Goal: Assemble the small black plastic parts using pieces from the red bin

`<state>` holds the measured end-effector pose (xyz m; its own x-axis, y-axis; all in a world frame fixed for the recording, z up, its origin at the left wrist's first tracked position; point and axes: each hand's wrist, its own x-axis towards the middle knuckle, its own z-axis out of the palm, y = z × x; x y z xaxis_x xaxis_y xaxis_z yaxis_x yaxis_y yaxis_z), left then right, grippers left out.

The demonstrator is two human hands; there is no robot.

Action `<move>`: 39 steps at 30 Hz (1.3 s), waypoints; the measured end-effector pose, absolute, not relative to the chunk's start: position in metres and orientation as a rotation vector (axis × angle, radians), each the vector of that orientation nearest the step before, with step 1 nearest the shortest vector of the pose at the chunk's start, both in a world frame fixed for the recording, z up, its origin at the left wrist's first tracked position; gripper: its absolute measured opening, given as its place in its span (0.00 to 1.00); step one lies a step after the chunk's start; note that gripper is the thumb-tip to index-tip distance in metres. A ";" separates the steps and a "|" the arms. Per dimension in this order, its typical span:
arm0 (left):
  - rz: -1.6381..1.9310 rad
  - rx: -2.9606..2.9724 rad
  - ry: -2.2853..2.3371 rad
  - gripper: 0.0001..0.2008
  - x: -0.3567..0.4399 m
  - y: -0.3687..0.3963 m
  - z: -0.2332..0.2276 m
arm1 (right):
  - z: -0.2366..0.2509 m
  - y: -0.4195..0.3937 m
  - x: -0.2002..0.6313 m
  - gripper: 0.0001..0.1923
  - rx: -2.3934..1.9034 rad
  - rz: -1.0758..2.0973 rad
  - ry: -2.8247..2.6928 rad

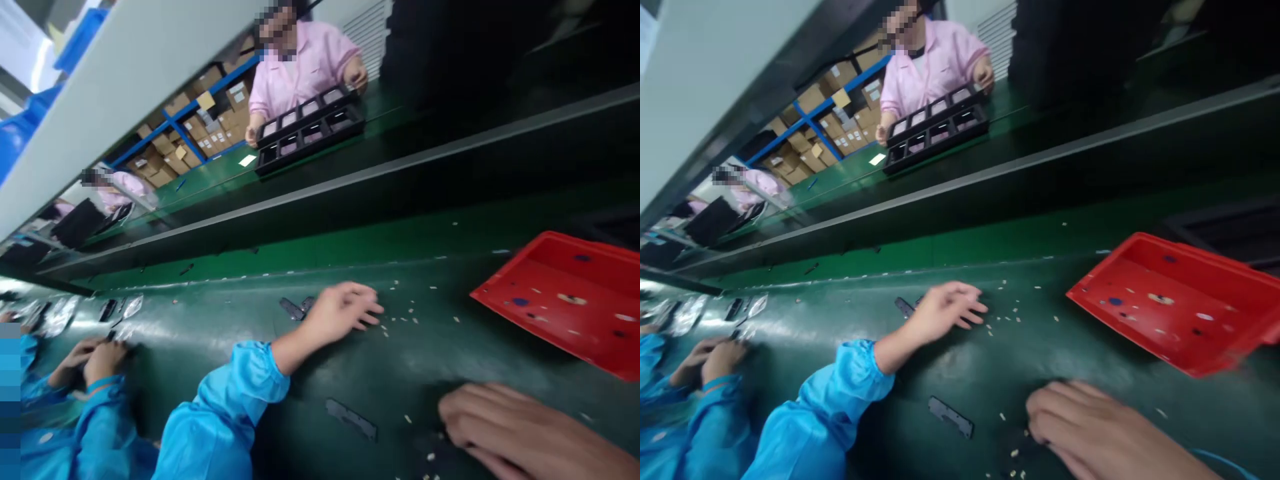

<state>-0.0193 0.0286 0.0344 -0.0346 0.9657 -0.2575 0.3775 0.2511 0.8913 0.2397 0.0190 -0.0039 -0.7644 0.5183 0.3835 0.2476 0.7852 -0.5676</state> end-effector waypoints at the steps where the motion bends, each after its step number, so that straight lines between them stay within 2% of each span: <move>1: 0.774 1.328 1.657 0.15 -0.033 0.043 0.033 | 0.003 0.015 0.239 0.11 -0.356 0.832 -2.611; 3: 0.769 1.477 1.917 0.14 -0.061 0.081 0.030 | 0.016 0.011 0.235 0.12 -0.293 0.995 -2.732; 6: 0.796 1.652 2.086 0.17 -0.090 0.146 0.028 | 0.023 0.011 0.227 0.12 -0.372 1.029 -2.721; 11: 0.712 1.926 1.967 0.25 -0.104 0.216 0.033 | 0.015 0.006 0.222 0.09 -0.533 1.008 -2.722; 13: 0.667 1.954 1.912 0.21 -0.105 0.230 0.033 | 0.012 0.004 0.221 0.08 -0.590 0.973 -2.742; 17: 0.676 1.849 1.964 0.06 -0.110 0.239 0.040 | 0.012 0.005 0.219 0.09 -0.612 0.980 -2.785; 19: 0.721 1.763 1.988 0.06 -0.110 0.229 0.046 | 0.013 0.007 0.218 0.08 -0.586 1.026 -2.787; 22: 0.791 1.662 1.926 0.14 -0.097 0.191 0.049 | 0.019 0.012 0.217 0.10 -0.556 1.036 -2.827; 25: 0.970 1.366 1.631 0.18 -0.072 0.130 0.043 | 0.032 0.023 0.213 0.13 -0.528 1.061 -2.864; 27: 1.121 1.012 1.415 0.19 -0.053 0.090 0.036 | 0.039 0.035 0.207 0.17 -0.542 1.175 -2.741; 29: 1.218 0.803 1.304 0.19 -0.036 0.057 0.030 | 0.040 0.050 0.199 0.12 -0.753 1.307 -2.427; 32: 1.343 0.876 1.234 0.15 -0.014 0.025 0.020 | 0.026 0.066 0.185 0.12 -1.064 1.498 -1.868; 35: 1.362 1.149 1.261 0.10 0.001 0.012 0.010 | 0.005 0.071 0.175 0.16 -0.967 1.764 -1.498; 39: 1.331 1.140 1.397 0.16 0.011 0.010 0.003 | -0.005 0.067 0.174 0.12 -0.912 1.638 -1.471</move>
